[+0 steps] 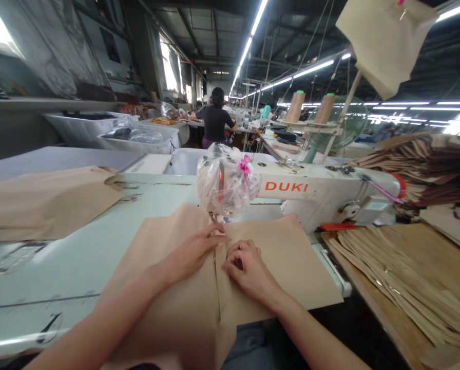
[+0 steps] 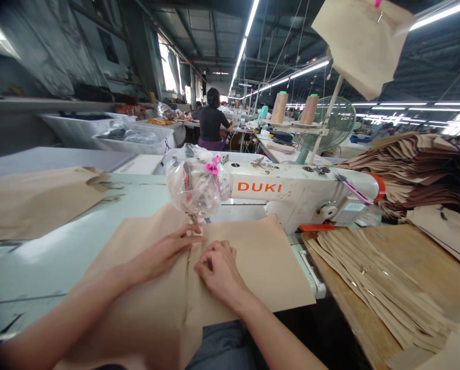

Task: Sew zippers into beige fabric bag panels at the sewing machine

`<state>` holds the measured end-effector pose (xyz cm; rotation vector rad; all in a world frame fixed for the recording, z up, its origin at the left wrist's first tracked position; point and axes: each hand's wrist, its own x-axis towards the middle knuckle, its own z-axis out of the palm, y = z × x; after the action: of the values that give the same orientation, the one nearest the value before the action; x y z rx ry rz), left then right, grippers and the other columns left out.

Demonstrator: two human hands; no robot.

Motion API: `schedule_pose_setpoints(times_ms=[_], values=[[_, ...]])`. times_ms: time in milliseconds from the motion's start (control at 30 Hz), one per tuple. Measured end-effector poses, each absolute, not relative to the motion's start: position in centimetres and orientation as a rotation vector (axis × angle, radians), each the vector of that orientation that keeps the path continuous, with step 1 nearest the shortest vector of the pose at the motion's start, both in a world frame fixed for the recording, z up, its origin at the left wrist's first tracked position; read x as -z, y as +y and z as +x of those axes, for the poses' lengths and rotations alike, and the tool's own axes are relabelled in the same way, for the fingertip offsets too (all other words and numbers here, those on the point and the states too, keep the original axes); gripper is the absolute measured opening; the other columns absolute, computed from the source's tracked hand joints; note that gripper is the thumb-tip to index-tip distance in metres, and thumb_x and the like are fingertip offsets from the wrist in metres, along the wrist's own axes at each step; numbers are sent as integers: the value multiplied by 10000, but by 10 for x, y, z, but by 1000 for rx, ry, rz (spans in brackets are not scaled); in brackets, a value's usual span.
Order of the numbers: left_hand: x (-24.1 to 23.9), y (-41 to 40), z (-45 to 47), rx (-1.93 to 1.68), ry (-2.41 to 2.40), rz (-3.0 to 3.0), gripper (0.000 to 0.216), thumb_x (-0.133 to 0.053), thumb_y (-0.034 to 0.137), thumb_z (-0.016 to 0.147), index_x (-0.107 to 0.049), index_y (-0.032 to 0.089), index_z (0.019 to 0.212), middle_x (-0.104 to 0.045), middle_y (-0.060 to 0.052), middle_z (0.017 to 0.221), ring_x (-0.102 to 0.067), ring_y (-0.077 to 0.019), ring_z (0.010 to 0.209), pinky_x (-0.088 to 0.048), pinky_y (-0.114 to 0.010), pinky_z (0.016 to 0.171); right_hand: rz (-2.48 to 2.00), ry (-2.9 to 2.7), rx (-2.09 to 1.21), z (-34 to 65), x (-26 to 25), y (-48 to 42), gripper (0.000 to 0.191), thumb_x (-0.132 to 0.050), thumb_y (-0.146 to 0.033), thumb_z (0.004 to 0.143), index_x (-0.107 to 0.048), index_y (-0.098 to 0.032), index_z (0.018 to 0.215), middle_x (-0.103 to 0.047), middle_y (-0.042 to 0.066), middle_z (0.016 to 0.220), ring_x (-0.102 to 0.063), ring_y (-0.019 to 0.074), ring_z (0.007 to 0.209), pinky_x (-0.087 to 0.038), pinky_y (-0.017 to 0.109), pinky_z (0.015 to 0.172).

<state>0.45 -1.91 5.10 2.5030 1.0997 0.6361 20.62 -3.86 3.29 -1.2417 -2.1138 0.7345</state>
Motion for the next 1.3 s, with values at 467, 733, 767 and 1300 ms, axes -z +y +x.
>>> schedule_pose_setpoints(times_ms=[467,733,767,1300], values=[[-45,21,11,-610,833,2543,213,-468,233,1012,-605,139,878,-591,-61,1109,-604,-169,922,-509,-372,851,-1245,-2074,-633,204,-28,-49,208,-642,-62,854,-545,-177,710,-605,32,917,-488,225,982,-361,402,863],[-41,17,15,-595,924,2592,243,-426,208,1005,-615,158,859,-562,-62,1120,-606,-156,910,-501,-330,866,-1269,-2092,-612,202,-26,-50,206,-648,-88,865,-552,-179,706,-607,30,906,-493,223,980,-363,390,858],[-43,15,13,-591,942,2593,246,-413,209,1004,-628,172,890,-552,-60,1142,-610,-151,932,-493,-306,891,-1280,-2114,-599,203,-27,-49,206,-655,-117,872,-554,-180,704,-608,30,900,-496,226,981,-364,392,859],[-13,-26,-35,-571,1516,2650,474,-470,388,993,-475,158,1407,-513,-130,1440,-453,-301,1349,-364,-494,1127,-854,-2485,-264,224,-22,20,293,-517,-159,949,-621,-201,1219,-612,82,1242,-514,212,1191,-418,390,1049]])
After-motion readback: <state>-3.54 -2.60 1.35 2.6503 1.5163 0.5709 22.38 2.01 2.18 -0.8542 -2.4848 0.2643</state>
